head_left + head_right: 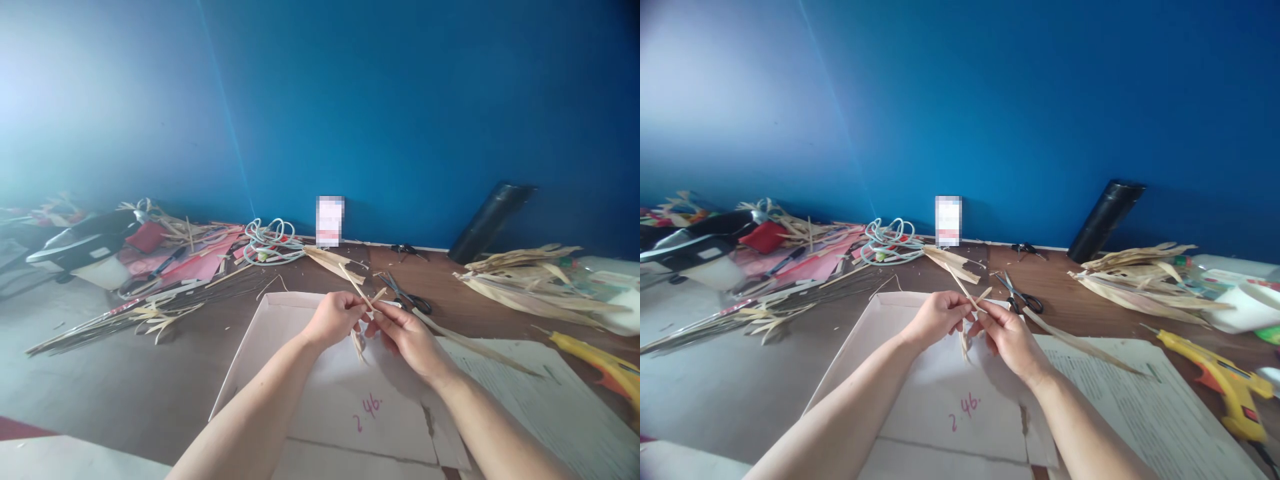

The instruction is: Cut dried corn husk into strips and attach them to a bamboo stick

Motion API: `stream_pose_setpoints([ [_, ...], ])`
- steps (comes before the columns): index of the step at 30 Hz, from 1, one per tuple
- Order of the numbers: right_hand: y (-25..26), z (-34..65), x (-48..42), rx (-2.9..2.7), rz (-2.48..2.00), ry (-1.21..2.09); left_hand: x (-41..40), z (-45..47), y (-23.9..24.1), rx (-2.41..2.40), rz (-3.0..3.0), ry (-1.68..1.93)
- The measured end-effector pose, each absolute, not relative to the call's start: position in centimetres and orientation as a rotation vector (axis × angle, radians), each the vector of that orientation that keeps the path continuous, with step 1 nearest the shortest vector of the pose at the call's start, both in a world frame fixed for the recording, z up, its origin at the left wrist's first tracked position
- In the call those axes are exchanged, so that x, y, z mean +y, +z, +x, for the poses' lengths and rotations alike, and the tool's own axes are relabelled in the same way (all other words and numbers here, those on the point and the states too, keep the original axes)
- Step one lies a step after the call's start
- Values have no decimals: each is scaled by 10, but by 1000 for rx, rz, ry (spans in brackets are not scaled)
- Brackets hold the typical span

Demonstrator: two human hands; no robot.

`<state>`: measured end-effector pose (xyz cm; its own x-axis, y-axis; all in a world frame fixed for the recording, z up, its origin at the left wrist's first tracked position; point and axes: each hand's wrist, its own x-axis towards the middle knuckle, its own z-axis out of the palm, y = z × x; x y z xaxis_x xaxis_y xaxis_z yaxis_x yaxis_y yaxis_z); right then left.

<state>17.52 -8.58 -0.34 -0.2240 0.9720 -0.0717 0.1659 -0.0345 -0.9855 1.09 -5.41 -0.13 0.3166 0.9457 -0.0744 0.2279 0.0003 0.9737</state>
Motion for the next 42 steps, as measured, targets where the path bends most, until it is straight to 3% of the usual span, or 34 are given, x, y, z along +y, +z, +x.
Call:
stream_pose_setpoints([
  [7,-11,176,-82,-1354,-1269,1430,-54,11,-3,1160,1509,819],
  [15,-19,181,-77,-1656,-1358,926,-53,14,-9,1114,1490,778],
  [21,-19,180,-76,-1736,-1253,776,-51,14,-10,1093,1440,809],
  [33,-22,176,-80,-1771,-1248,617,-53,16,-9,1067,1362,824],
  [42,-23,177,-80,-1768,-1289,685,-50,16,-12,1095,1397,800],
])
